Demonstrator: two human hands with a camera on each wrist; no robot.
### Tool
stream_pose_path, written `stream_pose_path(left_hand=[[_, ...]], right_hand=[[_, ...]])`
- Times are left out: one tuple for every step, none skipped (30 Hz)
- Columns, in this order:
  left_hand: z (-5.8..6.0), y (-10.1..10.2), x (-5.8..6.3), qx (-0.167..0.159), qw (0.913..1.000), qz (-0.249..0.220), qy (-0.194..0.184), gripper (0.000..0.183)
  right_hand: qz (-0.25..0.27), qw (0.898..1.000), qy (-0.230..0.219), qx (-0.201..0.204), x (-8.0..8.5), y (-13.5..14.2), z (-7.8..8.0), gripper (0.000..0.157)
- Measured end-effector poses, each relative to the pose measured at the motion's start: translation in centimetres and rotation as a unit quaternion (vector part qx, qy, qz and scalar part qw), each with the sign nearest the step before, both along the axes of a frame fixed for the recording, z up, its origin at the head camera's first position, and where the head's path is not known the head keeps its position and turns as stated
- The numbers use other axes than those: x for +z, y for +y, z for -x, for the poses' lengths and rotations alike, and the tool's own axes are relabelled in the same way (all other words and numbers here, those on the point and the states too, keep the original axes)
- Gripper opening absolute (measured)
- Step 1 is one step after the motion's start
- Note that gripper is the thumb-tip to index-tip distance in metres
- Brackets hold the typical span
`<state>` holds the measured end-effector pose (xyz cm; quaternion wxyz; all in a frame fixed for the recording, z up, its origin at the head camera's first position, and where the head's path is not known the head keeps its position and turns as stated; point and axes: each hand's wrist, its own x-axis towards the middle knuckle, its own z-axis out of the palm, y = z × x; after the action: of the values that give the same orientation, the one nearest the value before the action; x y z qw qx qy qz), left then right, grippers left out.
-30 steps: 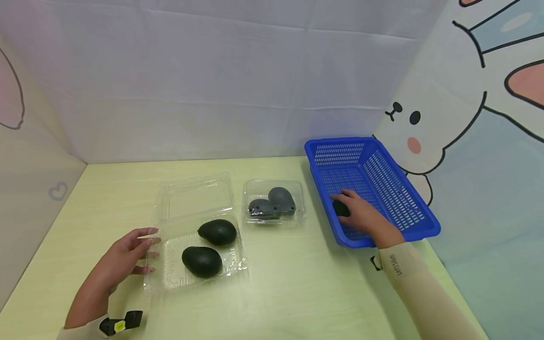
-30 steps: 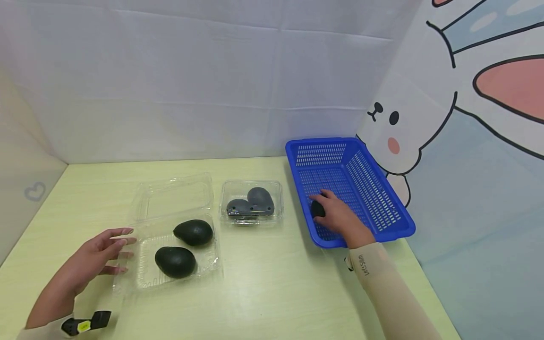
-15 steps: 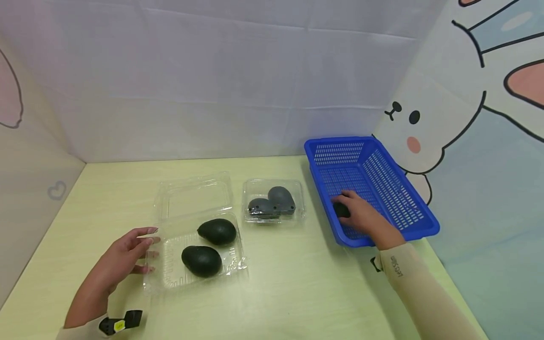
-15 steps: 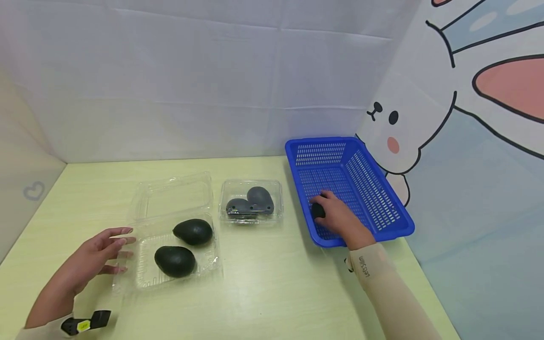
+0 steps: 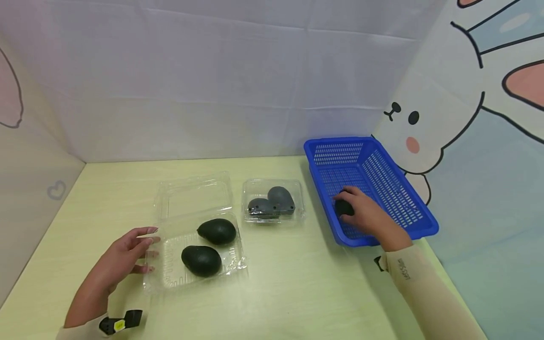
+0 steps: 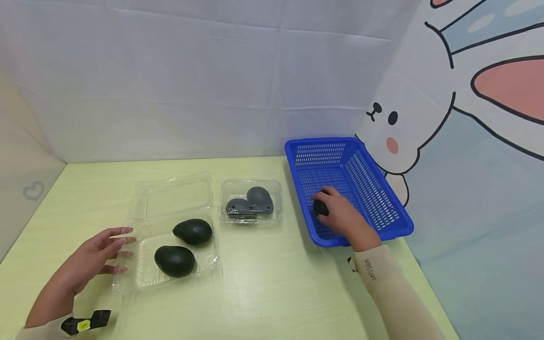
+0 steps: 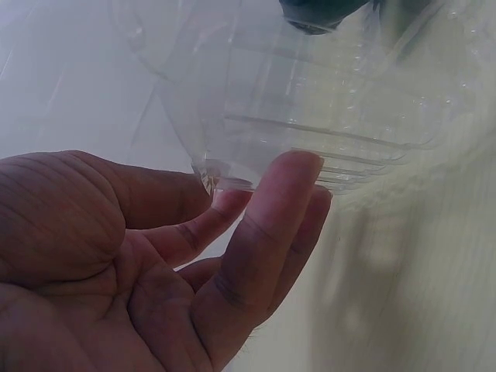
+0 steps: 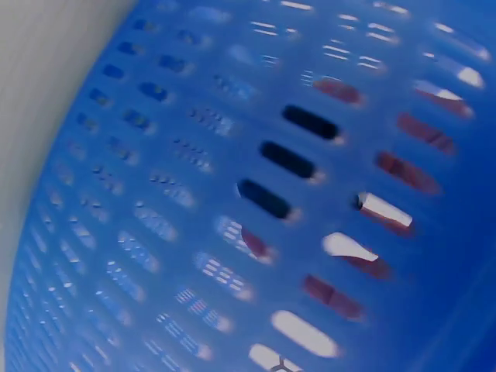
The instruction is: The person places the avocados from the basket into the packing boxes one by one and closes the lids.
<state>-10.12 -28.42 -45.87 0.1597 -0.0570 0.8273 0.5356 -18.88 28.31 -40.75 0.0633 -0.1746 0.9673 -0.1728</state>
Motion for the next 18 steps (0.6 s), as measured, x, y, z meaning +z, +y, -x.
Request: stream_pose_path(left_hand=[[0.0, 0.0, 0.0, 0.000, 1.0000, 0.000, 0.000, 0.046], [0.0, 0.0, 0.0, 0.000, 1.0000, 0.000, 0.000, 0.046], [0.0, 0.0, 0.0, 0.000, 1.0000, 0.001, 0.000, 0.046], [0.0, 0.0, 0.0, 0.001, 1.0000, 0.001, 0.000, 0.046], [0.0, 0.0, 0.0, 0.001, 1.0000, 0.001, 0.000, 0.046], [0.0, 0.0, 0.0, 0.001, 1.0000, 0.001, 0.000, 0.046], [0.0, 0.0, 0.0, 0.001, 1.0000, 0.001, 0.000, 0.047], [0.0, 0.0, 0.0, 0.001, 1.0000, 0.001, 0.000, 0.047], [0.0, 0.0, 0.0, 0.001, 1.0000, 0.001, 0.000, 0.047], [0.0, 0.0, 0.0, 0.000, 1.0000, 0.002, 0.000, 0.047], [0.0, 0.0, 0.1, 0.000, 1.0000, 0.002, 0.001, 0.046], [0.0, 0.0, 0.1, 0.000, 1.0000, 0.002, 0.001, 0.046], [0.0, 0.0, 0.1, 0.000, 1.0000, 0.002, 0.001, 0.046], [0.0, 0.0, 0.0, 0.000, 1.0000, 0.002, 0.001, 0.046], [0.0, 0.0, 0.0, 0.000, 1.0000, 0.002, 0.001, 0.046], [0.0, 0.0, 0.0, 0.000, 1.0000, 0.001, 0.002, 0.046], [0.0, 0.0, 0.0, -0.001, 1.0000, 0.000, 0.002, 0.046], [0.0, 0.0, 0.0, -0.001, 1.0000, -0.001, 0.001, 0.046]], right_hand=[[0.000, 1.000, 0.001, -0.001, 0.2, 0.0, 0.0, 0.050], [-0.001, 1.000, 0.002, -0.001, 0.3, -0.1, -0.1, 0.051], [0.000, 1.000, 0.000, -0.003, 0.5, -0.1, -0.2, 0.052], [0.000, 1.000, -0.001, -0.005, 0.7, -0.2, -0.3, 0.052], [0.000, 1.000, -0.003, -0.006, 0.9, -0.2, -0.3, 0.053], [0.000, 1.000, -0.002, -0.006, 1.0, -0.3, -0.4, 0.053], [0.001, 1.000, -0.001, -0.007, 1.2, -0.4, -0.5, 0.053], [0.001, 1.000, 0.000, -0.006, 1.4, -0.5, -0.5, 0.053], [0.001, 1.000, 0.002, -0.005, 1.6, -0.5, -0.6, 0.053], [0.001, 1.000, 0.005, -0.004, 1.7, -0.6, -0.6, 0.053], [0.001, 1.000, 0.008, -0.002, 1.8, -0.7, -0.6, 0.053], [0.001, 1.000, 0.011, -0.001, 1.9, -0.8, -0.7, 0.053], [0.001, 1.000, 0.012, 0.000, 2.1, -0.9, -0.7, 0.053], [0.000, 1.000, 0.015, 0.002, 2.2, -1.0, -0.7, 0.053], [0.000, 1.000, 0.017, 0.003, 2.3, -1.1, -0.7, 0.053], [0.001, 1.000, 0.019, 0.003, 2.4, -1.2, -0.8, 0.053], [0.001, 1.000, 0.021, 0.004, 2.5, -1.3, -0.8, 0.053], [0.001, 1.000, 0.024, 0.005, 2.6, -1.3, -0.8, 0.053]])
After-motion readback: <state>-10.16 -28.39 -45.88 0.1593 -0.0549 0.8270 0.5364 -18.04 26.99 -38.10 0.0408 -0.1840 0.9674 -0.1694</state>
